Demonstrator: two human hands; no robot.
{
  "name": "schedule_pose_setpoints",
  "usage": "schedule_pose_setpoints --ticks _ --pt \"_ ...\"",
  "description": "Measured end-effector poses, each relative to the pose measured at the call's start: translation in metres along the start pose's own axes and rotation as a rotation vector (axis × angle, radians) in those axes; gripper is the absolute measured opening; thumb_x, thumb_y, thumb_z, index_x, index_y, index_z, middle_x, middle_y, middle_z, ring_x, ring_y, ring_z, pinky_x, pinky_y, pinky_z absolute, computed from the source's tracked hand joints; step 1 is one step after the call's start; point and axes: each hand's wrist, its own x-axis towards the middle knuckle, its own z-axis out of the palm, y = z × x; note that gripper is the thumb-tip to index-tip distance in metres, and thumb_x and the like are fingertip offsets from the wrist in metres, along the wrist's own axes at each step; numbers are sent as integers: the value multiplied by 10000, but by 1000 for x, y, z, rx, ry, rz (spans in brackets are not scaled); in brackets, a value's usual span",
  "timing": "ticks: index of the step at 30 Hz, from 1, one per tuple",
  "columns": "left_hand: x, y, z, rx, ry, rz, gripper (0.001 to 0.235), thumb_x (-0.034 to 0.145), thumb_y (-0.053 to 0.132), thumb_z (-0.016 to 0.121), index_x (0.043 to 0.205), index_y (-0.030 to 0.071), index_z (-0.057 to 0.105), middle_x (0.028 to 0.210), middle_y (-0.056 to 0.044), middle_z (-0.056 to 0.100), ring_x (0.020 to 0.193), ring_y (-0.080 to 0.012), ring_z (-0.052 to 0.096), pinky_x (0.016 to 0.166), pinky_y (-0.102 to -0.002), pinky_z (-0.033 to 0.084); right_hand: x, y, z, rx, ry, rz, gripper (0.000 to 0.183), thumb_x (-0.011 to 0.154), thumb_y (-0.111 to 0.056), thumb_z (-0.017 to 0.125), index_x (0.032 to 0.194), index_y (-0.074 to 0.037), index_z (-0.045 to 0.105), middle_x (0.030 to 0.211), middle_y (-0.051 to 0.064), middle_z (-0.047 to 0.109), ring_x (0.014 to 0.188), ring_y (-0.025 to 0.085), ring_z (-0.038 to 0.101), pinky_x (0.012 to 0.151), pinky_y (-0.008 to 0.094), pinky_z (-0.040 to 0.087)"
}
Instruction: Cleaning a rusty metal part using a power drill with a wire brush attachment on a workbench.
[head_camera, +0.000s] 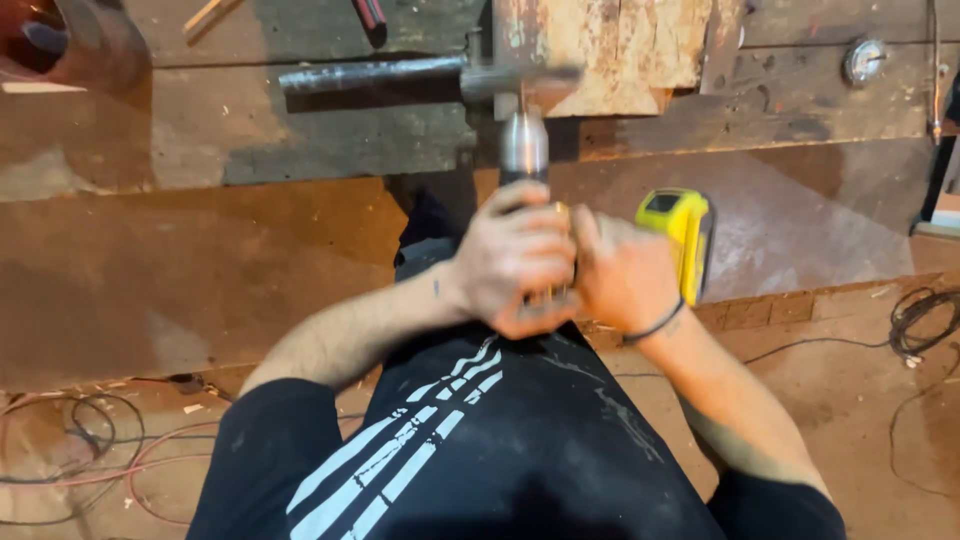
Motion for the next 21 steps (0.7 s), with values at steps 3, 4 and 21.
schedule_pose_setpoints --ticks 3,4,21 --pt "-14 9 5 -50 -18 -125 263 813 371 797 821 130 691 947 -24 690 1072 -245 667 1098 -473 416 -15 4 21 11 -79 24 330 819 -304 703 1009 -65 579 747 103 667 656 284 704 517 407 522" --pt "-21 5 8 -13 -12 -134 262 816 371 795 829 128 695 952 -24 695 1065 -249 667 1092 -474 413 -18 9 36 -29 -102 37 251 881 -263 694 1030 -95 581 780 78 673 688 271 704 557 402 526" --pt "27 -49 -3 -34 -41 -20 343 911 459 740 834 135 662 961 -50 669 1102 -267 653 1109 -474 401 29 39 19 -8 33 3 694 648 -383 787 1195 -13 576 813 145 681 723 352 701 566 440 527"
